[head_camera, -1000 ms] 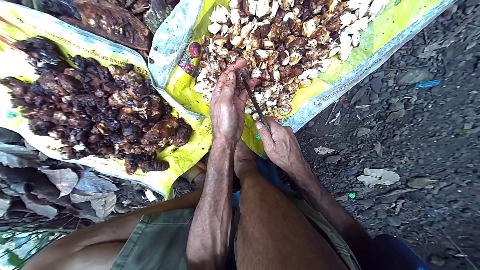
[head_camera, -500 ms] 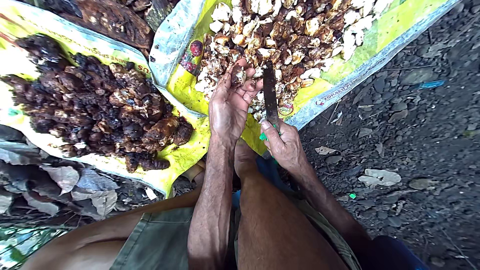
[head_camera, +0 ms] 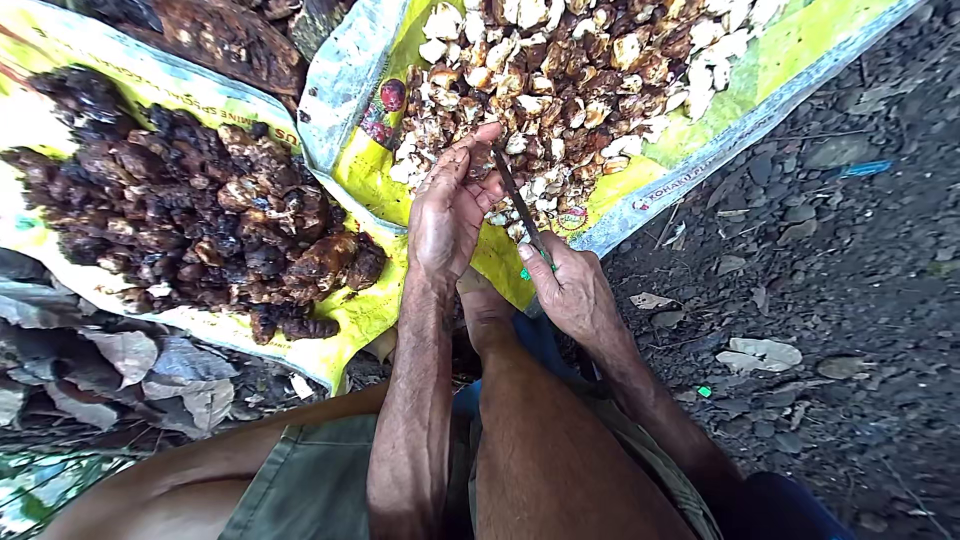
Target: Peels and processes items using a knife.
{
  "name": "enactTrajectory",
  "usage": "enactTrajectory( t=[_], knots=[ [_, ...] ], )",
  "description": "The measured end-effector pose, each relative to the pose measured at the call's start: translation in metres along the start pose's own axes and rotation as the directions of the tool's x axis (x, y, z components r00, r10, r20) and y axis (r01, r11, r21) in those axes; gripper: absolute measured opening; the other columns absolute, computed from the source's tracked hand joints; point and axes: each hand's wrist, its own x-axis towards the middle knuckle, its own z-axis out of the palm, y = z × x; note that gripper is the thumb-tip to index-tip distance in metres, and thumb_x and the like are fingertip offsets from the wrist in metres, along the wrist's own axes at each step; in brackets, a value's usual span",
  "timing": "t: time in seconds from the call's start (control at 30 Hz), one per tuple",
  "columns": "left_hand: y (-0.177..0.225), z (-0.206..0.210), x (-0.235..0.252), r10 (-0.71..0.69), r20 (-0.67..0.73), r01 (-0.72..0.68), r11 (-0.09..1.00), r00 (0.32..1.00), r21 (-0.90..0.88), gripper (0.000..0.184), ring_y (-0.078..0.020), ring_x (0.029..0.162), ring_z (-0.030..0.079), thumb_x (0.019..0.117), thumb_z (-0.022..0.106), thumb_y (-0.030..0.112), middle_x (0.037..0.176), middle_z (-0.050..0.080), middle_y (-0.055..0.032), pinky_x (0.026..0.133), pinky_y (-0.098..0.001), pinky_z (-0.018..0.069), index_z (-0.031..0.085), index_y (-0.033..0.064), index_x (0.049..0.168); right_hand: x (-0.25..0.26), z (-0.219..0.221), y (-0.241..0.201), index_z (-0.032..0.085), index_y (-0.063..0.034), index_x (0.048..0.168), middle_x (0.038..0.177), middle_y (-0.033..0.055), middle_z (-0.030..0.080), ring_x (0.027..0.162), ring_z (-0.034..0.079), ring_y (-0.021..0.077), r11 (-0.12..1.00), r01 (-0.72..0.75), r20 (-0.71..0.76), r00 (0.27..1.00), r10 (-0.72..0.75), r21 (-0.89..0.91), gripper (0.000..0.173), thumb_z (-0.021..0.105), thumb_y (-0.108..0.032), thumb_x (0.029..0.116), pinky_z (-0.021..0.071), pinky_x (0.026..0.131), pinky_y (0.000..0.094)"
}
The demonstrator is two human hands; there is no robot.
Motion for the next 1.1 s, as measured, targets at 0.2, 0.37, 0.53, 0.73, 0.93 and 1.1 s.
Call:
enactTrajectory(
  t=[0.2, 0.37, 0.53, 0.73, 0.93, 1.1],
  knots=[
    [0.001, 0.009, -0.001, 0.098, -0.012, -0.094, 0.981, 0.995, 0.167, 0.044, -0.0142, 0.088, 0.062, 0.1121, 0.023, 0.017, 0.118, 0.064, -0.0103, 0.079, -0.0294, 0.0542, 0.060, 0.0007, 0.131, 0.000, 0.004, 0.001, 0.061, -0.0132, 0.090, 0.057, -0.0020, 0.044, 0.050, 0.049, 0.0152, 0.999, -0.035, 0.053, 0.998, 0.037, -0.024, 0.042, 0.040, -0.045, 0.1083, 0.0388, 0.048, 0.0362],
    [-0.006, 0.013, -0.001, 0.147, -0.054, -0.139, 0.981, 0.988, 0.134, 0.045, -0.0129, 0.091, 0.063, 0.1123, 0.022, 0.018, 0.128, 0.063, -0.0108, 0.079, -0.0278, 0.0530, 0.061, 0.0012, 0.126, -0.002, 0.005, -0.001, 0.060, -0.0128, 0.091, 0.057, -0.0016, 0.044, 0.050, 0.049, 0.0161, 0.999, -0.039, 0.049, 0.998, 0.040, -0.012, 0.041, 0.040, -0.043, 0.1086, 0.0392, 0.048, 0.0374],
    [-0.009, 0.011, 0.000, 0.177, -0.054, -0.168, 0.977, 0.983, 0.132, 0.045, -0.0147, 0.085, 0.063, 0.1126, 0.021, 0.019, 0.120, 0.064, -0.0112, 0.076, -0.0299, 0.0545, 0.061, 0.0013, 0.125, -0.004, 0.006, -0.002, 0.060, -0.0140, 0.088, 0.055, -0.0031, 0.041, 0.048, 0.046, 0.0142, 1.000, -0.024, 0.009, 1.000, 0.024, -0.006, 0.040, 0.041, -0.042, 0.1081, 0.0368, 0.047, 0.0352],
    [-0.003, 0.020, -0.004, 0.153, -0.084, -0.135, 0.973, 0.985, 0.185, 0.045, -0.0182, 0.100, 0.065, 0.1118, 0.019, 0.016, 0.126, 0.063, -0.0114, 0.087, -0.0356, 0.0559, 0.059, 0.0006, 0.127, -0.002, 0.007, -0.002, 0.059, -0.0128, 0.088, 0.056, -0.0022, 0.042, 0.049, 0.047, 0.0154, 0.999, -0.040, 0.032, 0.999, 0.040, -0.024, 0.040, 0.041, -0.041, 0.1084, 0.0373, 0.047, 0.0364],
    [-0.017, 0.014, -0.002, 0.219, 0.005, -0.217, 0.963, 0.976, 0.160, 0.053, -0.0195, 0.091, 0.065, 0.1125, 0.012, 0.026, 0.118, 0.062, -0.0110, 0.090, -0.0427, 0.0570, 0.057, 0.0010, 0.126, -0.001, 0.010, -0.003, 0.059, -0.0126, 0.089, 0.057, -0.0006, 0.044, 0.050, 0.050, 0.0170, 0.996, -0.083, 0.085, 0.993, 0.084, -0.016, 0.038, 0.040, -0.040, 0.1090, 0.0399, 0.049, 0.0377],
    [0.057, 0.141, -0.047, -0.102, -0.486, 0.311, 0.874, 0.868, 0.374, 0.055, -0.0117, 0.107, 0.059, 0.1122, 0.003, 0.021, 0.122, 0.055, -0.0102, 0.099, -0.0236, 0.0433, 0.043, 0.0015, 0.144, -0.003, 0.011, -0.005, 0.059, -0.0127, 0.087, 0.058, -0.0018, 0.043, 0.051, 0.048, 0.0149, 0.996, -0.090, 0.117, 0.989, 0.087, 0.027, 0.039, 0.041, -0.040, 0.1087, 0.0392, 0.049, 0.0360]
  ],
)
